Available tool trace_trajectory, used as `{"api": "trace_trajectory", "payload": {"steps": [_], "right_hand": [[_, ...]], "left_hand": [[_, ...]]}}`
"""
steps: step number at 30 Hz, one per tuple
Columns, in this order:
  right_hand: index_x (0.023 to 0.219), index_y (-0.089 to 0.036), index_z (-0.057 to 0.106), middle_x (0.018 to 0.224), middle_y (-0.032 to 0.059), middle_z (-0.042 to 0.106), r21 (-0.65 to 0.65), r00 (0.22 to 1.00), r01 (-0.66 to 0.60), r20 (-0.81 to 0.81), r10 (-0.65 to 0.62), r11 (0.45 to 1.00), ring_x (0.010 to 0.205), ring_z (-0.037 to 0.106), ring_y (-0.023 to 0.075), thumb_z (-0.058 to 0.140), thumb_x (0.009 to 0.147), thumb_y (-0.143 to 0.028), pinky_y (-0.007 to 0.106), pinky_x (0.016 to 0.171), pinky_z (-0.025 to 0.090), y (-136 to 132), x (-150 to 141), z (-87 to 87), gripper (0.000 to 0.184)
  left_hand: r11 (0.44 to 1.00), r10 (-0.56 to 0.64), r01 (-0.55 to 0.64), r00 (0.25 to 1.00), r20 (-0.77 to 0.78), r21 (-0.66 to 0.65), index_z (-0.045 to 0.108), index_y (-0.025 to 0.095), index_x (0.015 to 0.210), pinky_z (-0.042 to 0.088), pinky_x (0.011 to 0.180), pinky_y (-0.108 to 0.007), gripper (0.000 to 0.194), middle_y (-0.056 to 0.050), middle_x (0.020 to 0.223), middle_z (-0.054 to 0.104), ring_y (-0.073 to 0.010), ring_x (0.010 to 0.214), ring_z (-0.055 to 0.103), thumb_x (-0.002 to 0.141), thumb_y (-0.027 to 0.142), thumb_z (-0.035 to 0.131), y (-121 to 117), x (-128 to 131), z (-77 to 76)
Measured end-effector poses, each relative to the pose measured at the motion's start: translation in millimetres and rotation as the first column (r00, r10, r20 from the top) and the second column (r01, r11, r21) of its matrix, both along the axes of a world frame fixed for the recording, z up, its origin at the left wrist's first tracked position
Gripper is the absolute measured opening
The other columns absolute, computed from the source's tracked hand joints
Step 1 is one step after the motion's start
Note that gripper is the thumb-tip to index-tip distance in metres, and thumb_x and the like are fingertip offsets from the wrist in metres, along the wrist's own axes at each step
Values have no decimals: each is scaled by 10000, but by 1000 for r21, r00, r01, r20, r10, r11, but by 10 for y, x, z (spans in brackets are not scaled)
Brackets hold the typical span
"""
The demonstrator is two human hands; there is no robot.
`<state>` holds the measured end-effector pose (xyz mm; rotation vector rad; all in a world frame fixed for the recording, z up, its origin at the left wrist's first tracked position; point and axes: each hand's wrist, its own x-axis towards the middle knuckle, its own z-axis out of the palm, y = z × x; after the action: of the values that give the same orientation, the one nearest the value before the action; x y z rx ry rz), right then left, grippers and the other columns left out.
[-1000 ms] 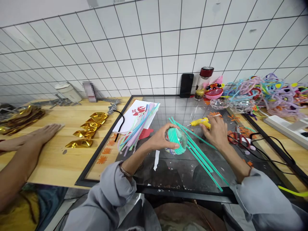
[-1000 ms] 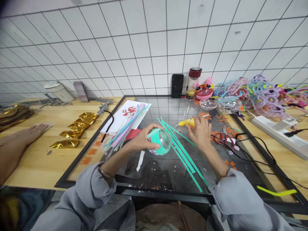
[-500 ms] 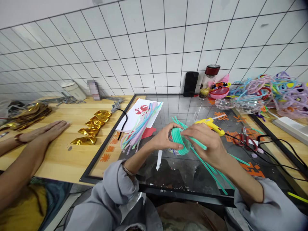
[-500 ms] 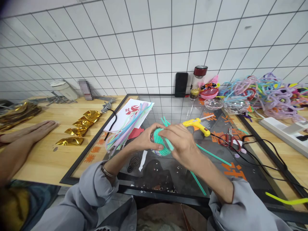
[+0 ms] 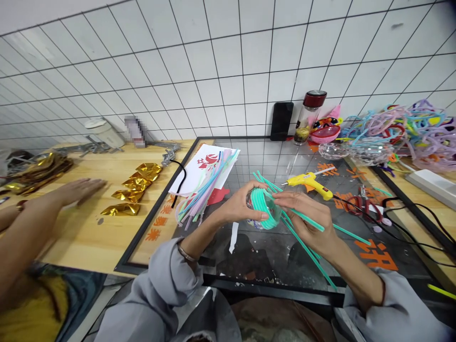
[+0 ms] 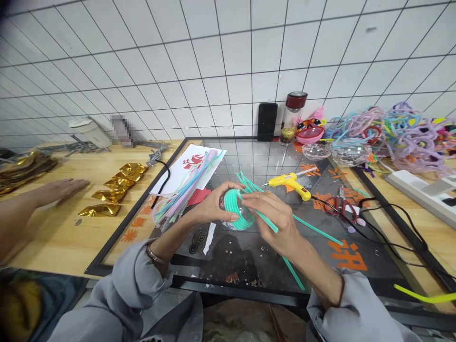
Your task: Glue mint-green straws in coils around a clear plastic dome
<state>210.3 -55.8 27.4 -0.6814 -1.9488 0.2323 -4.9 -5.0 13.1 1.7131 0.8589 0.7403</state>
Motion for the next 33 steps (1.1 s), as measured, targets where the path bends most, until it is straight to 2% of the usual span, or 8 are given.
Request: {"api": "trace_trajectory", "payload": {"steps": [16, 33], "right_hand": [[1081, -238, 657, 1055, 79, 758, 32, 998, -29, 52, 27, 999, 1002, 710, 225, 534, 865, -32, 437, 884, 558, 14, 13, -94, 323], [1045, -197, 660, 1034, 100, 742, 25, 997, -55, 50, 54, 998, 981, 703, 211, 520, 870, -38, 408, 893, 573, 17, -19, -171, 275]], "left_hand": [[1000, -18, 18, 1000, 8, 14, 521, 197, 1165, 407, 1043, -414, 706, -106, 1311, 557, -301, 1270, 497, 573, 362, 869, 19, -9, -24], [1000, 6, -6, 1000, -28, 0, 526, 193, 1150, 423, 979, -384, 698, -76, 1195, 576, -298, 1217, 498, 569, 393, 857, -2, -2, 35]]}}
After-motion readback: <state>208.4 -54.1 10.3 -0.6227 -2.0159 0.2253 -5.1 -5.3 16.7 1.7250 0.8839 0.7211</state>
